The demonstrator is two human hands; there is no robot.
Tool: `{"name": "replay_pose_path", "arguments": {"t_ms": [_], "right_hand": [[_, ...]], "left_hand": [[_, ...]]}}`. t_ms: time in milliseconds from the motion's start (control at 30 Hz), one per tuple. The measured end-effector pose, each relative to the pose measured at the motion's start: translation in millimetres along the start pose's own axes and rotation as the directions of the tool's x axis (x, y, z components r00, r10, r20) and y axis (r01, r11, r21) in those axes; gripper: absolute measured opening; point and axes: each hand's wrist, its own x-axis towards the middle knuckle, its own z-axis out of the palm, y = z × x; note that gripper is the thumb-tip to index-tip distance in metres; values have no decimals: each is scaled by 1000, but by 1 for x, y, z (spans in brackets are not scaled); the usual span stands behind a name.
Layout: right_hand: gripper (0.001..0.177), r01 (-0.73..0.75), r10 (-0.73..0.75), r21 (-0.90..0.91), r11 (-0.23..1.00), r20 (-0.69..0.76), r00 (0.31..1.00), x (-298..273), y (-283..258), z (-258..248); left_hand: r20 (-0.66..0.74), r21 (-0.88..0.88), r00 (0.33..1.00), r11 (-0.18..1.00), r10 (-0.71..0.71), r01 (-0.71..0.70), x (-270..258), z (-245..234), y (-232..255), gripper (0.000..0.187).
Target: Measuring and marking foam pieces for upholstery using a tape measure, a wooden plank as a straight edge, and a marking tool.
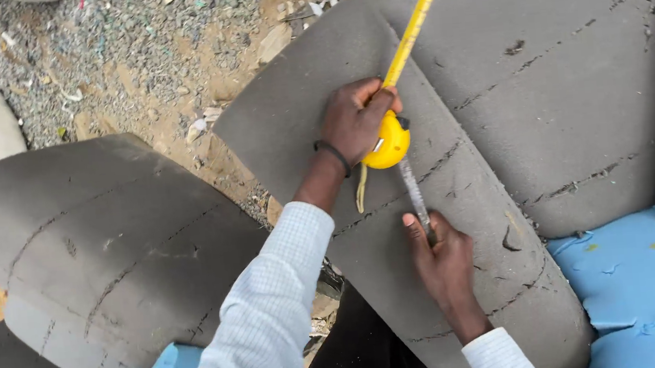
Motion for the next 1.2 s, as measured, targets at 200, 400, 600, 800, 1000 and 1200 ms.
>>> {"name": "replay_pose_path", "arguments": {"t_ms": [200,400,600,800,1000,1200], "right_hand": [[67,41,-37,72,997,-57,998,5,21,9],[66,134,-135,-21,991,-94,986,3,19,10],[70,207,-222,-136,969,-105,969,1,8,12],[71,216,-240,-190,958,-115,964,6,22,14],[71,219,-247,-212,952,-112,963,7,22,15],[72,228,-253,-196,954,-111,961,4,15,14]], "left_hand": [[-113,-29,993,999,22,-25,-8,10,10,37],[-110,-44,992,997,-68,63,3,16,15,38],[-110,0,991,997,-74,75,10,21,12,40],[-75,19,990,993,-117,119,12,21,14,41],[-45,34,988,989,-146,147,15,22,11,50],[-10,18,982,982,-189,189,13,13,22,49]]}}
